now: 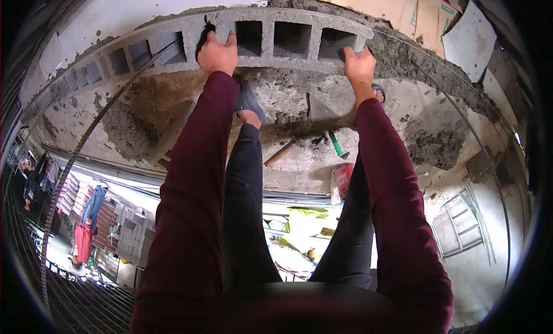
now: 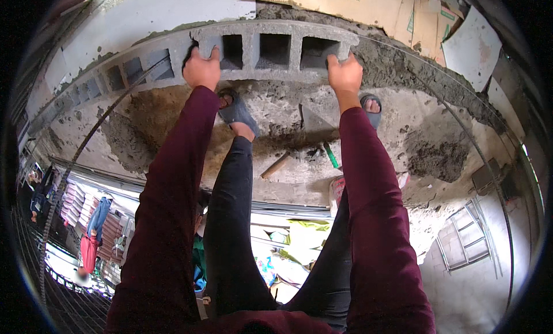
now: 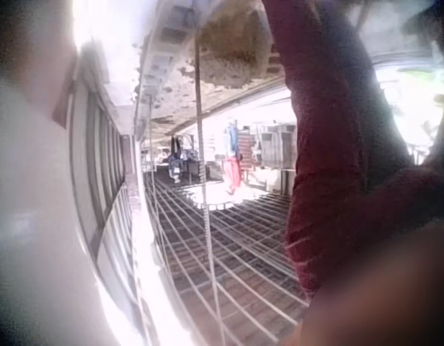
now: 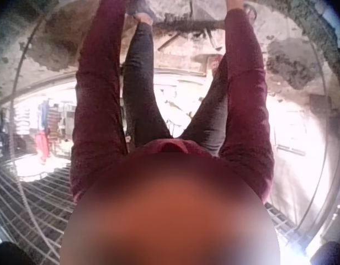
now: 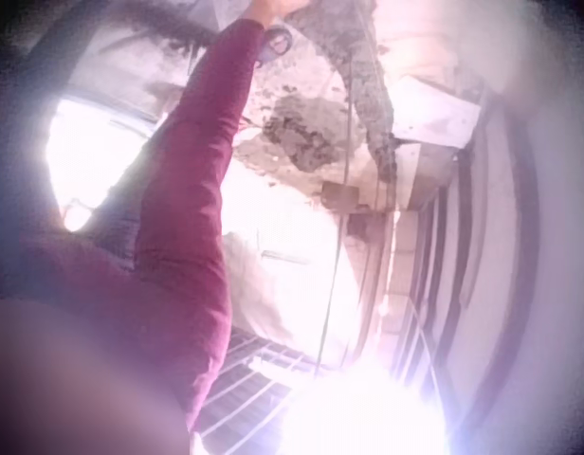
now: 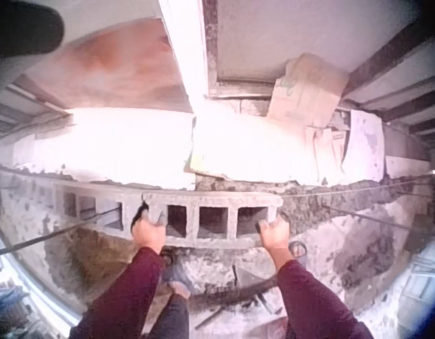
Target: The person scoops mortar from a pile on the floor using a trowel and applies it to a concrete block. They then place the block onto a partially built wall, tapping it into position with a hammer and adjusting it by hand. The person repeats this process, laying multiple blocks to extend the wall structure.
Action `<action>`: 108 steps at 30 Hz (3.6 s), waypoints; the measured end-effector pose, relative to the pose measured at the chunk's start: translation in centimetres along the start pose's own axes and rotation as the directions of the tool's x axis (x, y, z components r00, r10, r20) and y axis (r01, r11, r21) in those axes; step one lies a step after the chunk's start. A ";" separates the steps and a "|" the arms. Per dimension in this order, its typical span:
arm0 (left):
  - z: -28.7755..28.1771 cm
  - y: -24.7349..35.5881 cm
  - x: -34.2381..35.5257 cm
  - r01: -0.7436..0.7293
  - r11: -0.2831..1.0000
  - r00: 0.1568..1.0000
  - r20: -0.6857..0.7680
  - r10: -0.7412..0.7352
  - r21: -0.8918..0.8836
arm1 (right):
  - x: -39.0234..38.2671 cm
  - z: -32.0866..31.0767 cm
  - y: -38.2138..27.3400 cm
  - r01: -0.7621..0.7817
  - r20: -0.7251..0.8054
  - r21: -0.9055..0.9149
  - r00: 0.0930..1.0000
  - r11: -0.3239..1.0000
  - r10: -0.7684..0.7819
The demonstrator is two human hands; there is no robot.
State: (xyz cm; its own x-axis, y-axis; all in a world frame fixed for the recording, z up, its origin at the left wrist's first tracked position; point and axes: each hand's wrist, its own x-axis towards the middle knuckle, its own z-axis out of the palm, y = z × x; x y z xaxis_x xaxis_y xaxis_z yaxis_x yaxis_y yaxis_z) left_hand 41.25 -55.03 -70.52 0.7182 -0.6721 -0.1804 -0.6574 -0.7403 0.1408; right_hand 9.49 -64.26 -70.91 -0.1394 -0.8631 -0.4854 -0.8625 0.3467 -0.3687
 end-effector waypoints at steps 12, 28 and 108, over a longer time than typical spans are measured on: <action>-0.5 -0.4 -1.0 -0.004 0.999 1.000 0.013 0.003 0.040 | 0.2 0.7 1.0 0.035 -0.046 0.064 0.998 0.997 -0.032; -2.8 0.3 -1.3 0.019 0.998 0.995 0.100 -0.013 -0.057 | -0.3 -0.3 -0.4 -0.014 0.036 -0.002 0.999 1.000 0.014; -7.1 -9.0 -17.3 0.842 -0.280 0.369 0.871 -0.326 -0.461 | -9.0 -10.4 3.6 0.007 0.456 -0.320 0.878 0.947 0.147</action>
State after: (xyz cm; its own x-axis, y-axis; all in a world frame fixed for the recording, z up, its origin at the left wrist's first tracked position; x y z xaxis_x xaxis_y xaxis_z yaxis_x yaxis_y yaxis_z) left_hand 36.36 -36.93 -61.76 0.2802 0.0088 -0.9599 0.8938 -0.3671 0.2576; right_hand 2.60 -59.06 -59.62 -0.0278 -0.5392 -0.8417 -0.9737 0.2049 -0.0991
